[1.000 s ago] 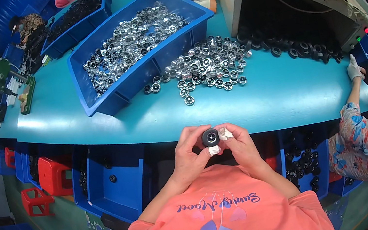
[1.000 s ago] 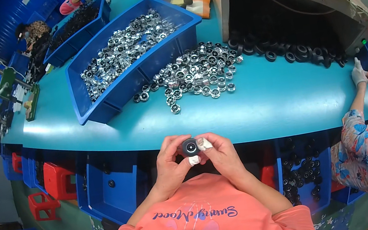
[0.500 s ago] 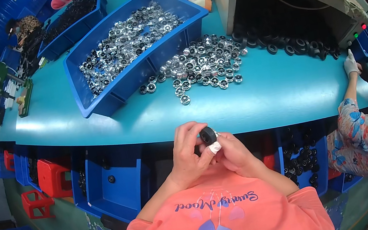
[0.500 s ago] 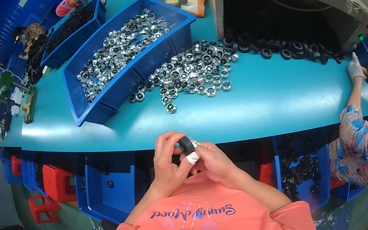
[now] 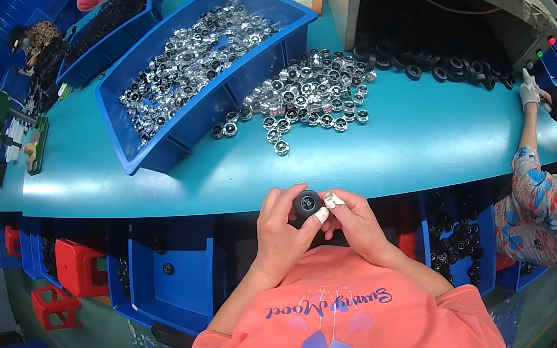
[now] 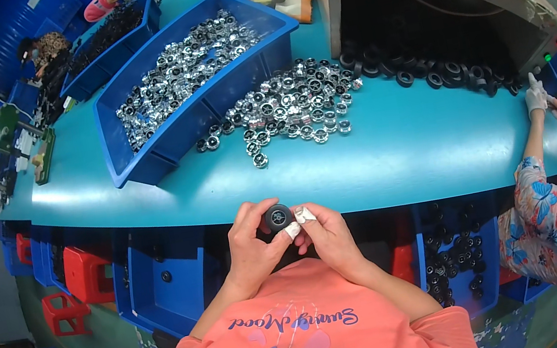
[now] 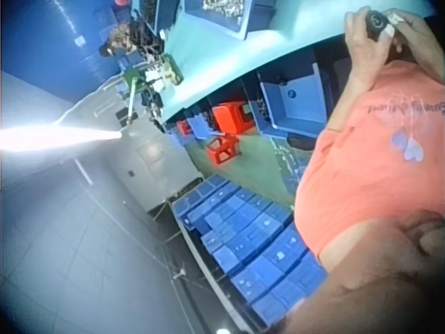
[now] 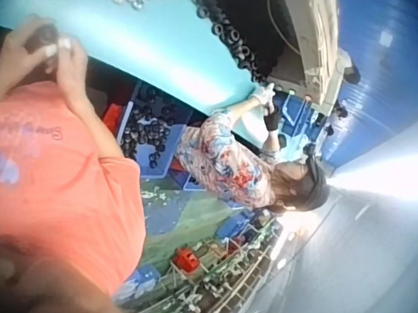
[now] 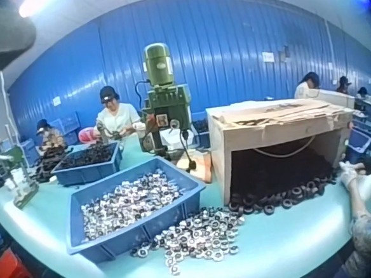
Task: Assembling small plastic components and rubber seals at a factory workbench.
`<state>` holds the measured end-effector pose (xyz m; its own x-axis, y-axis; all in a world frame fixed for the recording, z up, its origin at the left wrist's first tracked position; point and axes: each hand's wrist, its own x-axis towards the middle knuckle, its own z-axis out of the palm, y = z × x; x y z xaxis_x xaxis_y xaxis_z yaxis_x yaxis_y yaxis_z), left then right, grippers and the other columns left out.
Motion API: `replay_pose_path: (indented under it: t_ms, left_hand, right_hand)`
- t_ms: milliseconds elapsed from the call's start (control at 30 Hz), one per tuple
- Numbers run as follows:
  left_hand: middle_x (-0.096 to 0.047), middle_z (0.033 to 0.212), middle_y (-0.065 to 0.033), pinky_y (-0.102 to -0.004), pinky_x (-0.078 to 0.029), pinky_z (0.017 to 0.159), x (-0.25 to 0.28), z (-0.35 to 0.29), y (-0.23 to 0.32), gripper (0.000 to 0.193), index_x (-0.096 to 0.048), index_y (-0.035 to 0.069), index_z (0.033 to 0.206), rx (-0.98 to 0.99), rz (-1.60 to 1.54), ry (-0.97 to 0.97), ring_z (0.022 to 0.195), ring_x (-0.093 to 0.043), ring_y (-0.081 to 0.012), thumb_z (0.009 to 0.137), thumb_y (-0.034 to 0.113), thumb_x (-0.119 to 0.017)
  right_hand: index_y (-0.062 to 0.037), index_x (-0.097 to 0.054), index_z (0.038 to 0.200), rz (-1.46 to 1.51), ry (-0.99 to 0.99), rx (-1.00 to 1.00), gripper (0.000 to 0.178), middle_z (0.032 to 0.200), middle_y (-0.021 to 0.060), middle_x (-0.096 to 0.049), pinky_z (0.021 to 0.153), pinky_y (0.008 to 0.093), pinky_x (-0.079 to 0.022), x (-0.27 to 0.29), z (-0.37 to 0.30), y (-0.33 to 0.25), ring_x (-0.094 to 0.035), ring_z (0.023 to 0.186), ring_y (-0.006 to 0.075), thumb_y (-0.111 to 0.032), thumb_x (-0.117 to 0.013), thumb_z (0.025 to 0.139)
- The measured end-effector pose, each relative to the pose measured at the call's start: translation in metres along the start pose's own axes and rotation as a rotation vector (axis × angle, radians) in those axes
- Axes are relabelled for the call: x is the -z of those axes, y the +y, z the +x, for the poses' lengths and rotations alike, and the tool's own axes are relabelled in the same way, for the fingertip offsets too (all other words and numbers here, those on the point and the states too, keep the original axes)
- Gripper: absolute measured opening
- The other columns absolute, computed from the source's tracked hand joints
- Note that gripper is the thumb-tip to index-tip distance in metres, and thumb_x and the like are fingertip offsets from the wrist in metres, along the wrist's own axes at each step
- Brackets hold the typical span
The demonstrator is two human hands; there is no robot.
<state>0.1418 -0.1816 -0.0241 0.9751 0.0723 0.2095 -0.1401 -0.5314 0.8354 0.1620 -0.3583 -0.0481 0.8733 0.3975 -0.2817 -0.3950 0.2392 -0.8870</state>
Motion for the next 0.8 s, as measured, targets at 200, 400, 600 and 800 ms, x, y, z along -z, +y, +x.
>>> replay_pose_path:
  t_ms: [200, 400, 600, 800]
  left_hand:
    - [-0.064, 0.098, -0.0077, -0.0309, -0.055, 0.072, 0.007, 0.001, -0.001, 0.048, -0.071, 0.004, 0.123, -0.005, -0.043, 0.021, 0.082, -0.064, -0.0185, 0.079, 0.013, -0.089]
    - [-0.063, 0.106, -0.0122, -0.0395, -0.052, 0.083, 0.097, -0.03, -0.048, 0.056, -0.068, 0.005, 0.128, 0.083, 0.379, 0.086, 0.095, -0.062, -0.0285, 0.077, 0.014, -0.088]
    - [-0.063, 0.115, -0.017, -0.049, -0.05, 0.094, 0.204, -0.108, -0.122, 0.066, -0.065, 0.006, 0.136, 0.54, 1.094, -0.066, 0.111, -0.06, -0.0393, 0.074, 0.012, -0.087]
    - [-0.065, 0.107, -0.0162, -0.049, -0.051, 0.09, 0.149, -0.068, -0.087, 0.052, -0.066, 0.006, 0.13, 0.055, 0.727, 0.166, 0.103, -0.062, -0.0388, 0.08, 0.007, -0.079]
  right_hand:
    - [0.0008, -0.071, 0.127, -0.069, 0.005, 0.041, 0.029, 0.093, 0.003, -0.067, 0.066, 0.0242, -0.055, 0.0, 0.0, 0.005, -0.062, 0.077, 0.0078, -0.014, -0.052, 0.11]
    - [-0.0049, -0.076, 0.122, -0.386, 0.231, 0.329, 0.031, 0.103, 0.0054, -0.07, 0.068, 0.025, -0.054, 0.04, 0.01, -0.031, -0.065, 0.077, 0.01, 0.001, -0.062, 0.094]
    - [-0.0041, -0.076, 0.116, -0.985, 0.54, 0.556, 0.026, 0.102, 0.0123, -0.072, 0.071, 0.0362, -0.056, 0.146, 0.058, -0.081, -0.068, 0.073, 0.0233, -0.014, -0.075, 0.092]
    - [-0.0087, -0.073, 0.121, -1.335, 0.833, 0.513, 0.038, 0.122, 0.0129, -0.063, 0.088, 0.0454, -0.057, 0.195, 0.136, -0.125, -0.067, 0.103, 0.0319, -0.021, -0.082, 0.086]
